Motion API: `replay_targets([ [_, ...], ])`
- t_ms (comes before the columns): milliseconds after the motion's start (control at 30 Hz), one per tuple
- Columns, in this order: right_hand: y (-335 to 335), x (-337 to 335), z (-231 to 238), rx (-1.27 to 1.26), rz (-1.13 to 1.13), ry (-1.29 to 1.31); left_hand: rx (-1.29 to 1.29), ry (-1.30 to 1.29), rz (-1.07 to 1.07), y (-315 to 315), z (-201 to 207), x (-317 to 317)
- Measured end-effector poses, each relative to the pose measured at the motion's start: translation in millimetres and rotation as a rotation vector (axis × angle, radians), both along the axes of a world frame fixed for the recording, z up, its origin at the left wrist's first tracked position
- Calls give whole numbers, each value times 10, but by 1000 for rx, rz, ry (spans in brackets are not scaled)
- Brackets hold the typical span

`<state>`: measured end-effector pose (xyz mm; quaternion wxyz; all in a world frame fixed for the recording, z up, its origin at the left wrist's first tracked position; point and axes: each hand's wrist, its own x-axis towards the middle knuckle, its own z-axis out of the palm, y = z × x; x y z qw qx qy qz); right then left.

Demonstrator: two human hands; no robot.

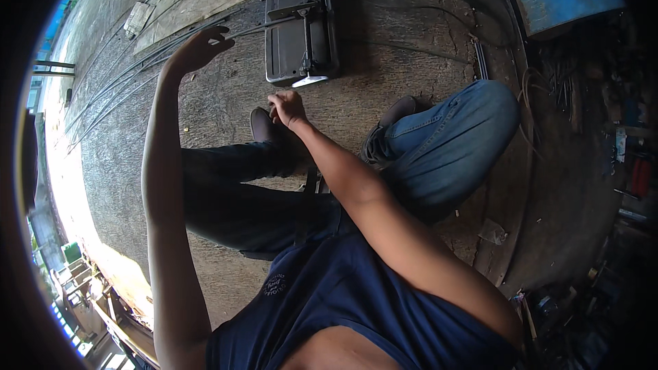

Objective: Cutting and grinding metal rods using a circular chop saw.

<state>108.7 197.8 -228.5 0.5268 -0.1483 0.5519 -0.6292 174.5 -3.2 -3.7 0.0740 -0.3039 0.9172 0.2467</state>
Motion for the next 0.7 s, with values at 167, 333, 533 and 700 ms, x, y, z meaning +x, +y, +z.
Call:
replay_targets([
  [167, 183, -165, -499, 467, 33, -175, -44, -26, 62, 125, 202, 27],
  [333, 161, -764, -806, 548, -630, 207, -51, -30, 36, 170, 283, -66],
  [533, 50, -127, -49, 189, -188, 70, -61, -75, 80, 92, 92, 272],
  [700, -9, -486, -471, 149, -531, 436, 26, -21, -31, -106, -319, -220],
])
